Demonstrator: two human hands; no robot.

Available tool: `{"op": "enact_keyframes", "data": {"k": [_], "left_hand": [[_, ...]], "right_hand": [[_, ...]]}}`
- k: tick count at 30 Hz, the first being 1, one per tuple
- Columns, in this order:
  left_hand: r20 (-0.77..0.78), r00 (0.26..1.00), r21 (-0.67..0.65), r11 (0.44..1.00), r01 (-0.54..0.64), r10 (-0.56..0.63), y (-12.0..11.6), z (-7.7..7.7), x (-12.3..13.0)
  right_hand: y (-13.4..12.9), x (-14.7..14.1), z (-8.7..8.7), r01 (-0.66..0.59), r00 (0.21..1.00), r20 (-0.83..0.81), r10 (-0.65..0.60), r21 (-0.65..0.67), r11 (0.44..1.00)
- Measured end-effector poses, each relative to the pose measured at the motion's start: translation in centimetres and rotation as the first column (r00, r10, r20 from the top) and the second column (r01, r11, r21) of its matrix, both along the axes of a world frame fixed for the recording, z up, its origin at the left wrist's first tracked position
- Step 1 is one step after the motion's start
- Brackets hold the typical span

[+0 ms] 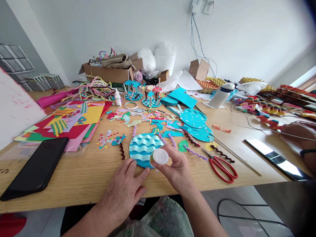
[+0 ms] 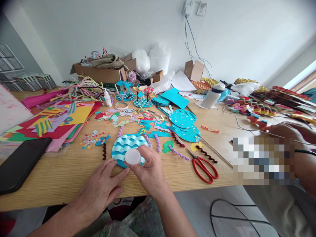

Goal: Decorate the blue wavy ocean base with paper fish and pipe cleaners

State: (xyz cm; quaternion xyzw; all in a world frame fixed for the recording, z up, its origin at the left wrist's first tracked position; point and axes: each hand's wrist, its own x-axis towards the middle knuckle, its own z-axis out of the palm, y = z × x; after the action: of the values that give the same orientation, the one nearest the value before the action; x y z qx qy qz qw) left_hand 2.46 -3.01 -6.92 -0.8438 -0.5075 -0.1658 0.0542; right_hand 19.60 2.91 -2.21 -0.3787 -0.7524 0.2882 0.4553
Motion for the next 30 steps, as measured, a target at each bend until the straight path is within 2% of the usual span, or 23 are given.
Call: {"op": "enact_keyframes", "data": {"k": [8,14,18,30], "left_hand": [[0.028,0.999,-0.02,1.0,-0.014,0.015,0.0,-0.1,0.1],[0.008,1.0,0.019,1.0,-0.001,0.001,0.0,-0.3,0.0],[0.01,1.0,0.03,0.999,0.01,-0.011,-0.2,-0.5,-0.1],[0.073,0.997,-0.086,0.996,0.004,0.003,-0.1,0.0,-0.2]], "right_hand": [[0.0,1.1,-0.1,0.064,0.989,-0.129,-0.076,-0.09,0.994],[0.3,0.0,-0.8,0.011,0.978,-0.207,-0.037,-0.125,0.992],[0.4,-1.4,-0.5,-0.069,0.981,-0.19,0.045,-0.124,0.99],[0.8,-2.9,-0.1,-0.113,0.987,-0.123,0.102,-0.091,0.989]]}}
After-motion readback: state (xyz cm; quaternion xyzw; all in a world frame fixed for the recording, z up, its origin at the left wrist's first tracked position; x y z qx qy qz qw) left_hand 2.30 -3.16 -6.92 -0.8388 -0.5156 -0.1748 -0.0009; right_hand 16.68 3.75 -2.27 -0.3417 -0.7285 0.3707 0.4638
